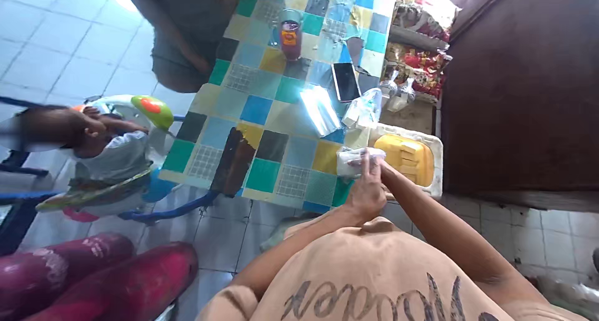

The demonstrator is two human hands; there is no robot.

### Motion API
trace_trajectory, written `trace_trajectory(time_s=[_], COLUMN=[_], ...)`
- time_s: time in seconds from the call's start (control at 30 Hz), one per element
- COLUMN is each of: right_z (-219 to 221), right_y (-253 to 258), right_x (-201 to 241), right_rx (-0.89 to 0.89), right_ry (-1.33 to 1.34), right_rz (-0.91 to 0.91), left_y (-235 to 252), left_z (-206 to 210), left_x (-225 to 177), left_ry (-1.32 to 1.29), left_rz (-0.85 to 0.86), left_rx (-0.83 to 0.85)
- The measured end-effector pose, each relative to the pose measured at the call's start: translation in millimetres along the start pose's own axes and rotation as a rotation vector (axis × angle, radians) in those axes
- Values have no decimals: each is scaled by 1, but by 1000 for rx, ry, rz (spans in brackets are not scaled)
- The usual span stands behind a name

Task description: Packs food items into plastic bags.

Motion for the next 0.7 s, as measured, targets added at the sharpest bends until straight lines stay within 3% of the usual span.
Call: trace_trajectory(time_s=[0.1,0.23,0.3,0.4,0.5,0.6,0.7], right_z=[1,2,-12,-60,-113,-164,-201], right_y=[4,-9,-20,-46,-13,69,126], right_x=[0,25,39,49,3,-86,-132], right_rx=[43,206,298,267,104,-102,-310], right_ry=[-350,-734,-705,-275,16,-261,-571], right_rz=[-287,-376,-415,-389,-140,67,77], left_y=[3,8,11,16,13,-1,-15], left_z=[-4,-6,-12,-23,-38,-57,-76], left_x=[4,9,12,21,27,30,27], left_ry=[-17,-28,-56,-75,-116,-186,-283], left_rz=[19,31,27,64,51,-13,15], left_rx=[-64,-98,-122,-132,-60,-65,-162])
Point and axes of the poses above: each hand's wrist, its own y-axis towards the middle knuckle, its own z-axis out of the palm, x = y × z, the point moved 5 cm from there along y, towards the middle knuckle, and after that the axes turned 5 degrees about -z, right-handed, at the moved point
